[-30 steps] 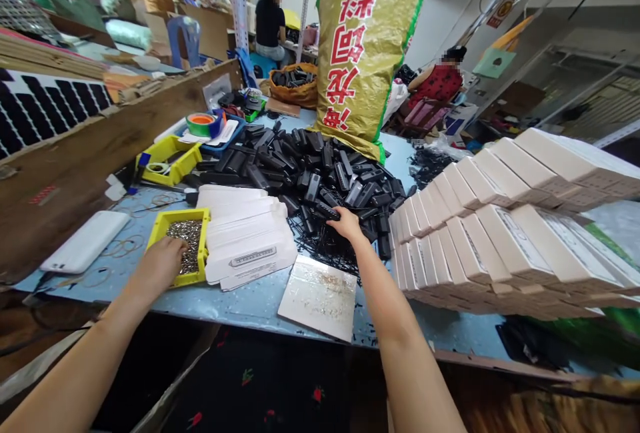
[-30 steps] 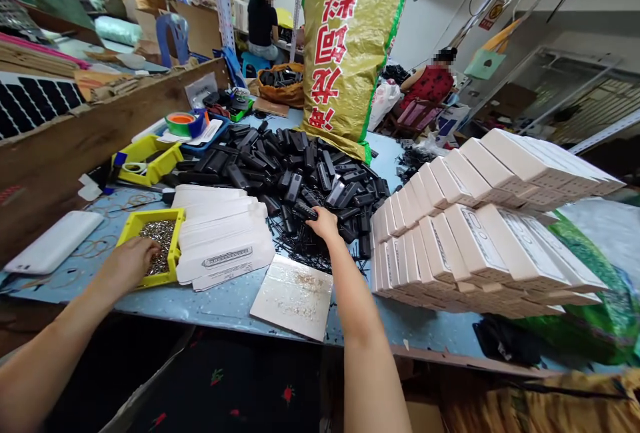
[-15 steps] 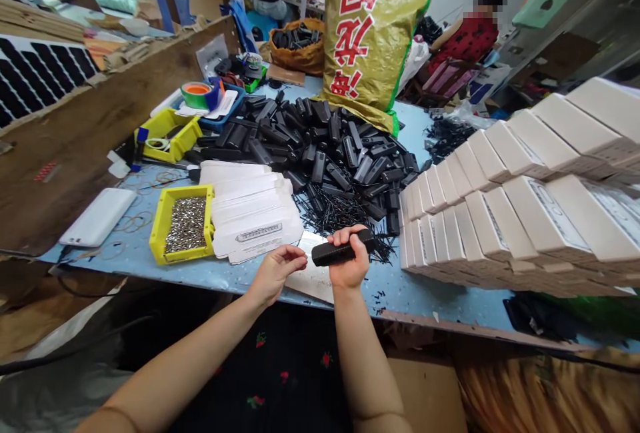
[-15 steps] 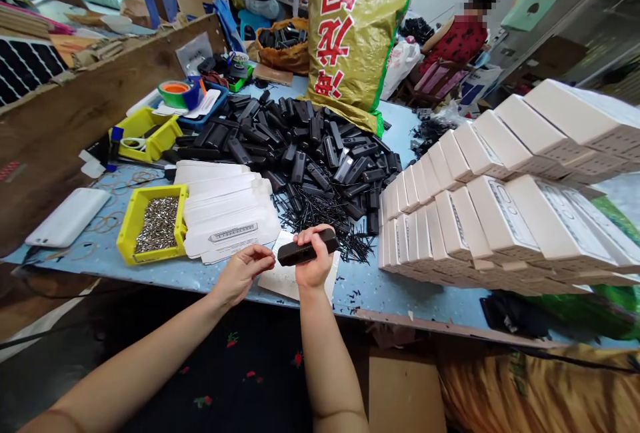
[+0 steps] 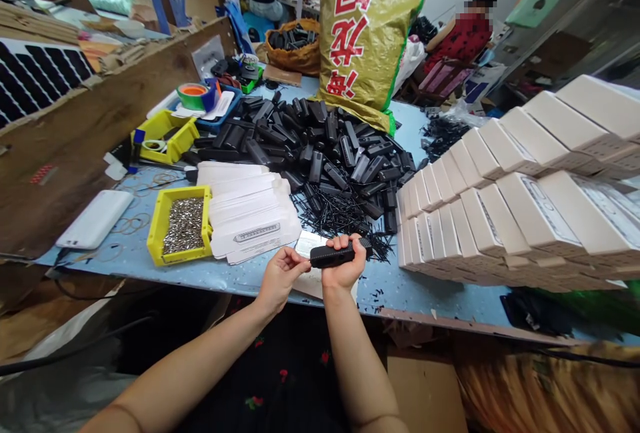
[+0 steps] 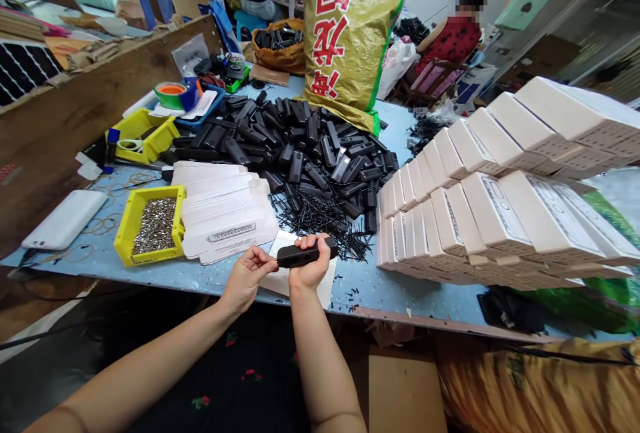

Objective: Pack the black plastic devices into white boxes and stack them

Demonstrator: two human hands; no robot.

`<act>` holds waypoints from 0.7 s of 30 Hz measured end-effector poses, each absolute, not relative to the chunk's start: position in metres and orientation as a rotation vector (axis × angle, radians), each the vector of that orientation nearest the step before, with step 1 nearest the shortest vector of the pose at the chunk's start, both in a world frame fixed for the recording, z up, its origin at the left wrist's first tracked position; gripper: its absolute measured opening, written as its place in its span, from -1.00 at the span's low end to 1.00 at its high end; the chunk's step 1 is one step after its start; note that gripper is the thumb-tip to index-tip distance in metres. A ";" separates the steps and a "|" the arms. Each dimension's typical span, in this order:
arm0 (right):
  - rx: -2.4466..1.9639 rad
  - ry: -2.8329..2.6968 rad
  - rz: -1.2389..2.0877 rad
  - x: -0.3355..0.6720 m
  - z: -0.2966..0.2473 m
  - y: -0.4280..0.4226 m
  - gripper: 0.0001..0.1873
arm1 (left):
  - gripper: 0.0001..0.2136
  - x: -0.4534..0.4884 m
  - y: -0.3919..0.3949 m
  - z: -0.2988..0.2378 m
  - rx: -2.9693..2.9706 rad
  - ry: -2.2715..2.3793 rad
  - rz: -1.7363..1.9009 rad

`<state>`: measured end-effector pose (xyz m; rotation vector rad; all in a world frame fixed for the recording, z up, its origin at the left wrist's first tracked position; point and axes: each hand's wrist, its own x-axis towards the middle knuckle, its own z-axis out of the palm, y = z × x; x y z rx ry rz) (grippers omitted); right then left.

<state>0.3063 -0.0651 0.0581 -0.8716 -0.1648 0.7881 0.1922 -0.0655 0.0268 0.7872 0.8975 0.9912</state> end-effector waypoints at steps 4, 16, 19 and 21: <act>-0.865 -0.083 0.793 0.305 0.045 -0.068 -0.78 | -0.73 0.192 -0.075 0.020 0.932 0.940 1.069; -1.159 -1.041 0.644 0.336 0.022 -0.102 -0.84 | -0.58 0.114 -0.007 0.012 2.230 1.246 0.739; -1.284 -1.022 0.819 0.349 0.004 -0.102 -0.81 | -0.51 0.091 0.012 0.001 2.520 1.345 0.495; -1.421 -0.738 0.781 0.356 -0.009 -0.098 -0.72 | -0.51 0.089 0.012 -0.003 2.630 1.379 0.369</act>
